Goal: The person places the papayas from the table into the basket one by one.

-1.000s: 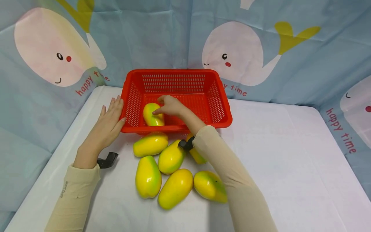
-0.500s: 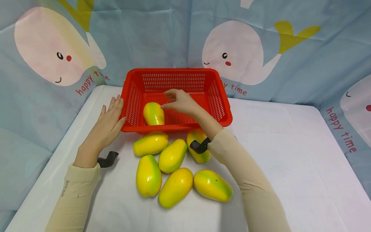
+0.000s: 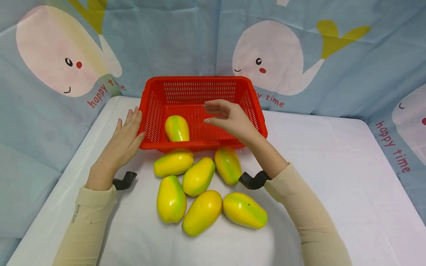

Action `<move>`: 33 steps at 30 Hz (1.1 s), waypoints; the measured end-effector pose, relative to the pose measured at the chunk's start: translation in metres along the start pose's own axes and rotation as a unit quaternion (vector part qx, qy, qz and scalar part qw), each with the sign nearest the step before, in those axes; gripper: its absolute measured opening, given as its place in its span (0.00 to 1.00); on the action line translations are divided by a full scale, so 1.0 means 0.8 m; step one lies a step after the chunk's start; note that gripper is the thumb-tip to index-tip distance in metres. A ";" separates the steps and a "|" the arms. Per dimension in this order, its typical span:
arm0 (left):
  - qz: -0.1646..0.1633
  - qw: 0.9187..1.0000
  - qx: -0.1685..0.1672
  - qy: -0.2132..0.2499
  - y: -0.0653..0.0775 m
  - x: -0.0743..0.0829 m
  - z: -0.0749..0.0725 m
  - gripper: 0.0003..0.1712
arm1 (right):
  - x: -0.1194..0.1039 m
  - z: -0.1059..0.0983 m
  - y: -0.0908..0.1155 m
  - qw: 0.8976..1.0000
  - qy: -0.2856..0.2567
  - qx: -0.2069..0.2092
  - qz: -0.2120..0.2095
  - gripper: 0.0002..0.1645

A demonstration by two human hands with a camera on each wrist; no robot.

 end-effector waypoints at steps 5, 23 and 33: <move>-0.002 1.000 0.000 -0.003 0.001 -0.001 -0.001 0.37 | 0.002 -0.004 0.026 1.000 -0.009 -0.005 -0.007 0.27; -0.006 1.000 -0.004 -0.005 -0.002 -0.003 0.003 0.37 | -0.001 -0.004 0.119 0.998 0.009 -0.016 -0.055 0.27; -0.009 1.000 -0.003 -0.008 -0.002 -0.004 0.002 0.37 | 0.005 -0.001 0.158 0.996 0.042 -0.027 -0.068 0.30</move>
Point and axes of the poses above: each hand's wrist, its own y-axis away from the middle knuckle, its own z-axis out of the palm, x = y × z, the point moved 10 cm from there along -y, towards the middle knuckle, and after that the axes turned 5 degrees about y, right-handed, at the moved point
